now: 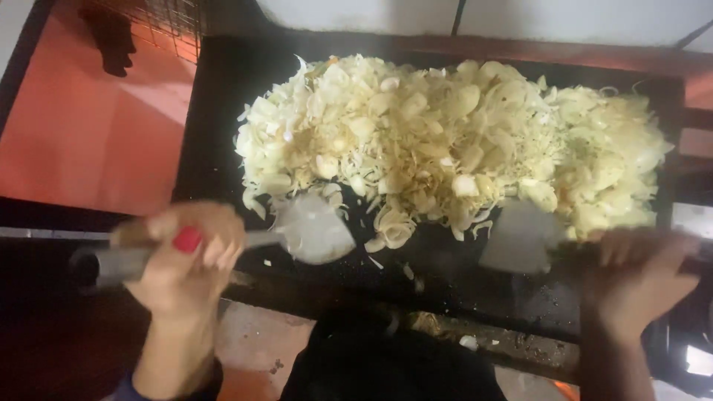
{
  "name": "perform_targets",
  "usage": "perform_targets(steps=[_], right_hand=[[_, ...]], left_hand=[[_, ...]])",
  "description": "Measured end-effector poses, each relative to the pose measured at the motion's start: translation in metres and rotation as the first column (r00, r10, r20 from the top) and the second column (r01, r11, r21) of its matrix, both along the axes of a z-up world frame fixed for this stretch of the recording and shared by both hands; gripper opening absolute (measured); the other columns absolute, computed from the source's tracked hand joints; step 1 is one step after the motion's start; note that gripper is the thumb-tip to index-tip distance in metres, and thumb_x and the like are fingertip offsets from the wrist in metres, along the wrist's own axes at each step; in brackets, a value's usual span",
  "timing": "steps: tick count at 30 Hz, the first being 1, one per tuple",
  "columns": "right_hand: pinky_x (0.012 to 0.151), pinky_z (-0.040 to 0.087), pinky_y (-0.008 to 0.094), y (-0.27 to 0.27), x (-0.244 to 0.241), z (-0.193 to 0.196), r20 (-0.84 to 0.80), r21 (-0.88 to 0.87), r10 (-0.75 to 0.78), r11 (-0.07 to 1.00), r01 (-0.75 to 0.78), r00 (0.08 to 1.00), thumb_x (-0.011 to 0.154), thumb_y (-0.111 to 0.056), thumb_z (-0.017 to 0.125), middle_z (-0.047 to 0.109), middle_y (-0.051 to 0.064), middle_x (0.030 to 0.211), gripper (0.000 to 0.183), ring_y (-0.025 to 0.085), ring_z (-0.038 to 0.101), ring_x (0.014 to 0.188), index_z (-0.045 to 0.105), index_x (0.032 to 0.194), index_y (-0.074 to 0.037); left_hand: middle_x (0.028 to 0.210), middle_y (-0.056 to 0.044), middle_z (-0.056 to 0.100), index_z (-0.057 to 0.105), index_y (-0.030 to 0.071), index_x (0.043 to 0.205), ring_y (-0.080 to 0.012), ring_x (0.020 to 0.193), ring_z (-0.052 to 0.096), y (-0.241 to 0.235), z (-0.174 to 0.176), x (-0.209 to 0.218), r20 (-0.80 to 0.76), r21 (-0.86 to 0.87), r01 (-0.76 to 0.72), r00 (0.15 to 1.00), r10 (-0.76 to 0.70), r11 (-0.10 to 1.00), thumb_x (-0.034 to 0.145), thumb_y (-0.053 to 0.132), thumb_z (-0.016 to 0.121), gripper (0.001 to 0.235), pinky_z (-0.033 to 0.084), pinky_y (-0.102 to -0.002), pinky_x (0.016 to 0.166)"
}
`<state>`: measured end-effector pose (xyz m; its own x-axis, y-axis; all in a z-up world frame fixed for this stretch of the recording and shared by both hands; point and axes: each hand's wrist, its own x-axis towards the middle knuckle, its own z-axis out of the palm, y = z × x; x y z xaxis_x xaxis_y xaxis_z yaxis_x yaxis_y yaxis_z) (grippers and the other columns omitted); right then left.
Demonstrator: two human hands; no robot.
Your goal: Stir-frying a large quantity of sliced onions and potatoes on a flat-top grill using two spatulas.
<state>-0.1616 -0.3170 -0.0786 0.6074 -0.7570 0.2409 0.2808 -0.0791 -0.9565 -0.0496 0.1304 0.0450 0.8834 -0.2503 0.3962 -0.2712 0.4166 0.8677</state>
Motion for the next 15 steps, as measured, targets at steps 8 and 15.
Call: perform_targets(steps=[8, 15], right_hand=[[0.070, 0.047, 0.038, 0.023, -0.021, -0.091, 0.246, 0.253, -0.031, 0.967, -0.033, 0.969, 0.123, -0.030, 0.046, 0.047, 0.004, 0.073, 0.042, 0.018, 0.043, 0.062, 0.048, 0.088, -0.008], [0.047, 0.037, 0.030, 0.057, 0.125, -0.038, 0.097, 0.013, 0.266, 0.963, -0.268, 0.959, 0.101, -0.015, 0.056, 0.046, 0.000, 0.066, 0.022, 0.013, 0.042, 0.055, 0.046, 0.082, -0.011]], left_hand=[[0.061, -0.002, 0.049, 0.045, 0.009, 0.066, -0.0155, 0.049, 0.046, -0.013, -0.126, -0.022, 0.040, -0.137, 0.265, 0.964, -0.262, 0.954, 0.093, 0.008, 0.055, 0.029, 0.039, -0.033, 0.043], [0.065, -0.003, 0.054, 0.048, 0.005, 0.070, -0.0142, 0.054, 0.047, -0.102, -0.092, 0.010, 0.178, 0.045, -0.138, 0.976, 0.128, 0.989, 0.098, 0.006, 0.060, 0.030, 0.035, -0.030, 0.048]])
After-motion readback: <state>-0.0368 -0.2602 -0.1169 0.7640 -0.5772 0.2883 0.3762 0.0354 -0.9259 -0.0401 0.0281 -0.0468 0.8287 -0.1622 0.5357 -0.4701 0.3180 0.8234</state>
